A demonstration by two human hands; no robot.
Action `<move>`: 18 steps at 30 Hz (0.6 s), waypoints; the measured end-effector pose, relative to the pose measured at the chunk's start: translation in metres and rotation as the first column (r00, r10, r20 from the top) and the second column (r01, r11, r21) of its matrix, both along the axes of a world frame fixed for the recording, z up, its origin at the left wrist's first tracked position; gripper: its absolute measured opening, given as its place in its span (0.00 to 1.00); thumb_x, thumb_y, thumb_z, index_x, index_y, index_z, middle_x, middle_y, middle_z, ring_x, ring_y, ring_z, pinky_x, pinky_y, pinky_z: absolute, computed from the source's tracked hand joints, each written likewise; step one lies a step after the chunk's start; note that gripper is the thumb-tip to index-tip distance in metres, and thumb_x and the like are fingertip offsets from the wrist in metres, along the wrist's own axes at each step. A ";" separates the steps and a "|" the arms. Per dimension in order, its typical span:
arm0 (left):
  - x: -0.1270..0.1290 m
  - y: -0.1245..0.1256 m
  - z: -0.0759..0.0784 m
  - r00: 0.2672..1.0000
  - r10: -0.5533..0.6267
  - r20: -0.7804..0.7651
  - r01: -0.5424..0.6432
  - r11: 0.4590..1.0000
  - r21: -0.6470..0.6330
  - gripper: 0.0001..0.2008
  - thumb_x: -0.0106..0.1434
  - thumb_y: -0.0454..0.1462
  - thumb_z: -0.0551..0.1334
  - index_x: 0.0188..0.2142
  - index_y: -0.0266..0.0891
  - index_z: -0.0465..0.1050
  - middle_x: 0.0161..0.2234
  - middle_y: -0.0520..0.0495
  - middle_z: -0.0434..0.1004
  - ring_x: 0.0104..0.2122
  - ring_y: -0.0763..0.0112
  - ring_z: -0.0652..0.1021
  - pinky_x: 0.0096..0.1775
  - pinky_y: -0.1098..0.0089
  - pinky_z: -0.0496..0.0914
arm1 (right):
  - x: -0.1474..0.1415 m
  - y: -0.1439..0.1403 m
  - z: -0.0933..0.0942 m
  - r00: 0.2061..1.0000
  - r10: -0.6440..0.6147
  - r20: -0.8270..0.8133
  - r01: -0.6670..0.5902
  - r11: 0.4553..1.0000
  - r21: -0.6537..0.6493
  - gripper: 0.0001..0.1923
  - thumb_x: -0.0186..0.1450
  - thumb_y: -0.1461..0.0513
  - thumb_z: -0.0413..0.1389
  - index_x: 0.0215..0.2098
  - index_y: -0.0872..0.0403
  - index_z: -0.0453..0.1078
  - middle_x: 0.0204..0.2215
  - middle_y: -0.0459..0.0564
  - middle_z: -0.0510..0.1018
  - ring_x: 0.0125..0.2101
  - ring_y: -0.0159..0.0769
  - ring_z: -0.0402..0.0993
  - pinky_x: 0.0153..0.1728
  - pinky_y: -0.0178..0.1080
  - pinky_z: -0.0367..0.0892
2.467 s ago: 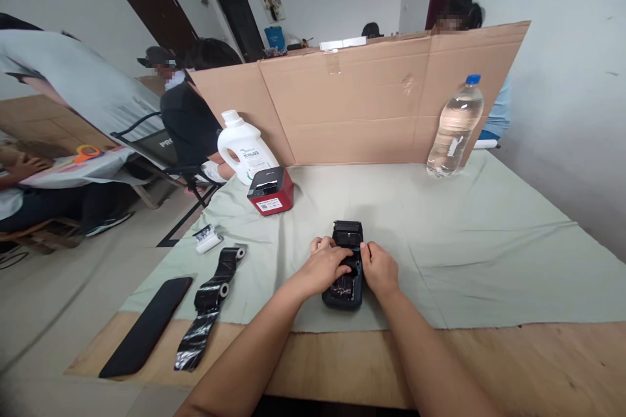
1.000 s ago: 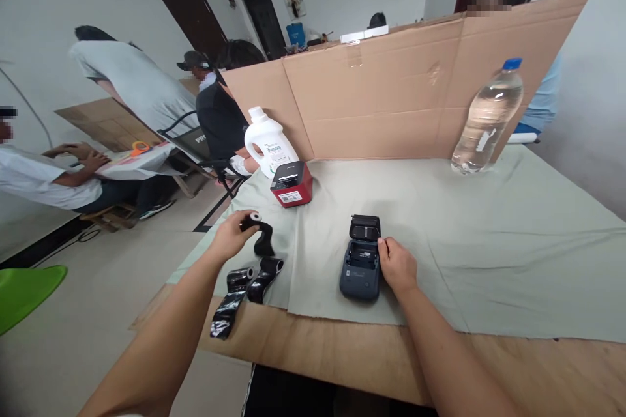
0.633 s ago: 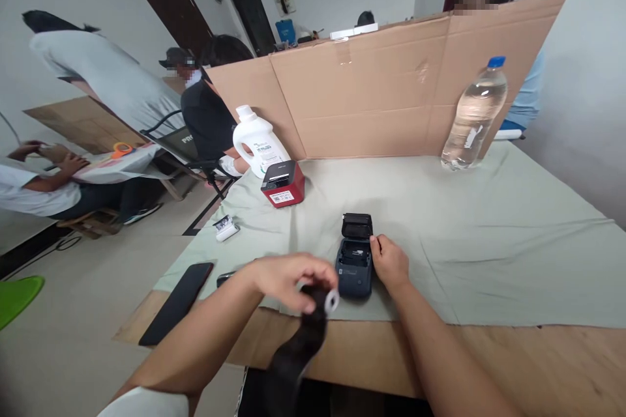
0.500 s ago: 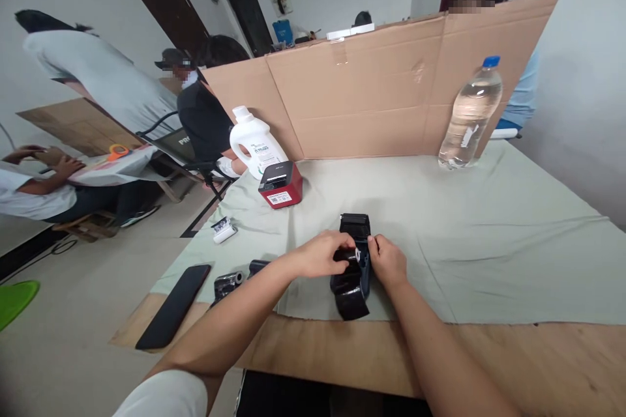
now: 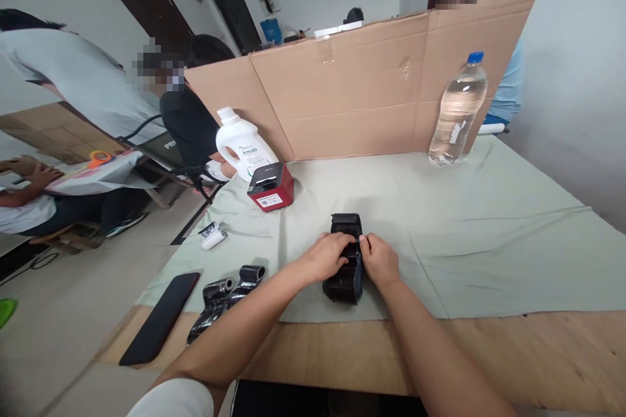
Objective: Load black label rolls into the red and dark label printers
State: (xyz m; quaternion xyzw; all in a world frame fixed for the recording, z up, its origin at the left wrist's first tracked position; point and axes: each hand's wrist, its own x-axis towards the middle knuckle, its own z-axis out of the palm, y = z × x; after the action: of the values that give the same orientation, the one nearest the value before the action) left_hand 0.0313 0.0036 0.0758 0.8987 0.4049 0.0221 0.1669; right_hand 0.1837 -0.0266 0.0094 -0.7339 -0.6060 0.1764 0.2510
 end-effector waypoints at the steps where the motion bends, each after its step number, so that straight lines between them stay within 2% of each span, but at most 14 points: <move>1: -0.001 0.000 -0.003 0.999 0.011 0.037 -0.012 1.000 0.015 0.19 0.54 0.31 0.63 0.47 0.38 0.70 0.41 0.41 0.74 0.44 0.52 0.73 0.47 0.56 0.65 | 0.000 0.000 0.000 1.000 0.001 -0.002 -0.001 1.000 0.001 0.21 0.70 0.53 0.41 0.29 0.53 0.68 0.25 0.47 0.74 0.25 0.31 0.63 0.25 0.35 0.44; 3: -0.003 0.000 -0.007 0.986 0.041 0.164 -0.049 0.998 0.046 0.15 0.55 0.33 0.64 0.43 0.39 0.71 0.40 0.41 0.74 0.45 0.53 0.72 0.48 0.55 0.65 | 0.000 0.000 0.000 1.000 0.001 -0.004 -0.001 1.000 0.006 0.21 0.70 0.53 0.40 0.29 0.53 0.68 0.25 0.47 0.74 0.25 0.31 0.63 0.25 0.35 0.45; 5: -0.008 0.001 -0.012 0.928 0.107 0.356 -0.143 0.987 0.077 0.09 0.58 0.34 0.61 0.40 0.38 0.71 0.41 0.41 0.73 0.46 0.57 0.71 0.49 0.58 0.65 | 0.000 0.000 0.000 1.000 0.000 -0.005 0.000 1.000 0.006 0.22 0.71 0.52 0.40 0.29 0.52 0.68 0.25 0.47 0.74 0.25 0.31 0.63 0.25 0.35 0.45; 7: -0.014 0.003 -0.020 0.807 0.208 0.552 -0.292 0.954 0.067 0.10 0.62 0.37 0.58 0.43 0.37 0.70 0.45 0.39 0.71 0.49 0.59 0.70 0.52 0.59 0.63 | -0.001 -0.001 0.001 1.000 -0.002 -0.006 0.002 1.000 0.000 0.21 0.71 0.53 0.40 0.29 0.52 0.68 0.25 0.47 0.74 0.25 0.31 0.63 0.25 0.35 0.45; 9: -0.019 0.005 -0.030 0.666 0.293 0.685 -0.370 0.928 -0.038 0.18 0.65 0.43 0.55 0.51 0.37 0.65 0.53 0.36 0.65 0.56 0.58 0.65 0.56 0.58 0.60 | -0.001 -0.001 0.002 1.000 -0.003 -0.011 0.003 1.000 -0.011 0.21 0.71 0.54 0.39 0.29 0.52 0.67 0.25 0.47 0.74 0.26 0.32 0.63 0.26 0.35 0.45; 11: -0.023 0.007 -0.041 0.545 0.374 0.751 -0.298 0.923 -0.244 0.26 0.67 0.49 0.50 0.59 0.39 0.56 0.59 0.36 0.60 0.60 0.59 0.61 0.58 0.57 0.57 | 0.000 -0.001 0.002 1.000 -0.007 -0.026 0.006 1.000 -0.020 0.21 0.71 0.55 0.39 0.29 0.52 0.67 0.25 0.47 0.74 0.26 0.32 0.64 0.26 0.35 0.46; 13: -0.024 0.008 -0.051 0.403 0.446 0.800 -0.165 0.895 -0.415 0.29 0.67 0.53 0.45 0.61 0.40 0.51 0.57 0.38 0.64 0.59 0.62 0.64 0.58 0.58 0.57 | 0.001 -0.001 0.002 0.998 -0.012 -0.056 0.011 1.000 -0.012 0.21 0.70 0.55 0.39 0.29 0.52 0.68 0.25 0.47 0.74 0.26 0.33 0.65 0.26 0.34 0.48; 15: -0.026 0.009 -0.057 0.253 0.484 0.838 -0.086 0.874 -0.479 0.30 0.67 0.55 0.42 0.59 0.39 0.54 0.47 0.40 0.73 0.52 0.63 0.71 0.56 0.58 0.60 | 0.003 -0.001 0.001 0.996 -0.014 -0.086 0.016 1.000 0.018 0.21 0.70 0.55 0.39 0.30 0.51 0.69 0.25 0.47 0.74 0.27 0.34 0.67 0.26 0.34 0.50; 16: -0.027 0.009 -0.059 0.204 0.489 0.848 -0.071 0.872 -0.485 0.29 0.66 0.56 0.43 0.56 0.39 0.57 0.39 0.43 0.76 0.47 0.63 0.74 0.54 0.58 0.62 | 0.003 -0.001 0.000 0.995 -0.013 -0.099 0.016 0.999 0.038 0.21 0.70 0.55 0.39 0.30 0.51 0.70 0.25 0.47 0.75 0.27 0.34 0.67 0.27 0.34 0.50; 18: -0.030 0.009 -0.061 0.189 0.498 0.846 -0.082 0.867 -0.492 0.27 0.63 0.56 0.50 0.50 0.39 0.64 0.30 0.48 0.75 0.40 0.64 0.76 0.51 0.59 0.65 | 0.004 -0.001 0.000 0.993 -0.013 -0.114 0.021 0.998 0.065 0.22 0.70 0.54 0.38 0.31 0.51 0.70 0.25 0.47 0.75 0.27 0.34 0.68 0.27 0.34 0.51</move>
State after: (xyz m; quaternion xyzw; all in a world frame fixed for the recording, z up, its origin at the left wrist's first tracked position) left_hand 0.0016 0.0129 0.0149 0.5556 0.3803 0.5246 0.5210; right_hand 0.1880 -0.0273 0.0090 -0.7192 -0.5901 0.1956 0.3103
